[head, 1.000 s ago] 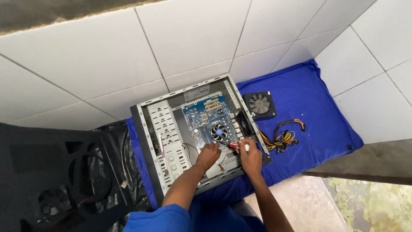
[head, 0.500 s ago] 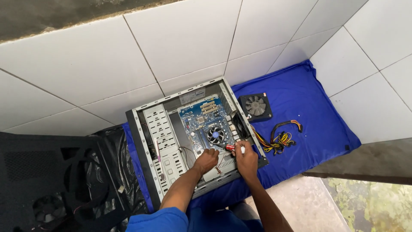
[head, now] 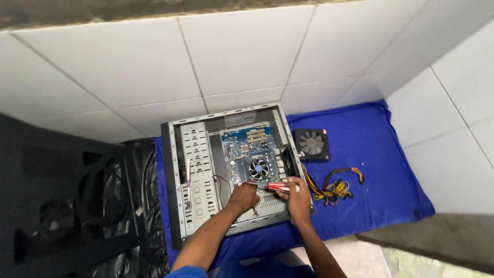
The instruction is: Disassembling a desktop computer to remove the motherboard, including removing the case panel and power supply.
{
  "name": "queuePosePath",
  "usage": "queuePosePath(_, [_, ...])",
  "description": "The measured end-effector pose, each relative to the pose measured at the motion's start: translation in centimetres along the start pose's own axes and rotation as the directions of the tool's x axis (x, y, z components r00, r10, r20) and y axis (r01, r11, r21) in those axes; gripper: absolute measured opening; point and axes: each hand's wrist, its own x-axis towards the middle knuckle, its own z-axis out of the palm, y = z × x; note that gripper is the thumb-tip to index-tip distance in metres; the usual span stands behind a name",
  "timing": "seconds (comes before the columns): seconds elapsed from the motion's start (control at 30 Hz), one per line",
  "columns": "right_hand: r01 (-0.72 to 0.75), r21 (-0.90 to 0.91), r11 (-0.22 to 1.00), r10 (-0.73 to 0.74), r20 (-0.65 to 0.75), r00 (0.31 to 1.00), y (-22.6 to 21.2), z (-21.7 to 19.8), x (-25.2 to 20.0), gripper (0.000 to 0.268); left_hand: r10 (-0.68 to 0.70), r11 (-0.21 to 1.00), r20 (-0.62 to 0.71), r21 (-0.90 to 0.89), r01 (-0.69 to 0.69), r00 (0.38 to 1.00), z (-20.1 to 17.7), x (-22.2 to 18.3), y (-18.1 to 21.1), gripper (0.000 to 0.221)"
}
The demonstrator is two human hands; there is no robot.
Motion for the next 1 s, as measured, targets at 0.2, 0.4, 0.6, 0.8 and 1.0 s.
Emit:
queuePosePath(0.2, [-0.329, 0.55, 0.767, 0.302, 0.143, 0.943, 3.2, -3.7, 4.7, 0.03, -0.736, 0.248, 0.045, -0.91, 0.331, 0.676, -7.8, -4.5, 3.8, 0.02])
queuePosePath(0.4, [-0.12, -0.023, 0.992, 0.113, 0.536, 0.836, -4.5, -2.1, 2.3, 0.029, -0.712, -0.209, 0.098, -0.975, -0.076, 0.696, -13.8, -7.5, 10.2, 0.026])
queuePosePath(0.6, [0.753, -0.434, 0.495, -0.395, 0.659, 0.64, -4.4, -1.7, -0.4, 0.028, -0.663, -0.232, 0.106, -0.97, -0.069, 0.741, -13.7, -7.6, 13.4, 0.033])
queuePosePath(0.8, [0.774, -0.421, 0.473, -0.423, 0.662, 0.618, -3.9, -2.2, 0.7, 0.022, -0.672, -0.089, 0.095, -0.995, 0.047, 0.734, -14.5, -8.0, 14.4, 0.037])
queuePosePath(1.0, [0.802, -0.428, 0.417, -0.466, 0.657, 0.592, -5.4, -3.5, 0.3, 0.007, -0.576, 0.123, 0.008, -0.988, 0.097, 0.817, -14.6, -7.9, 14.2, 0.038])
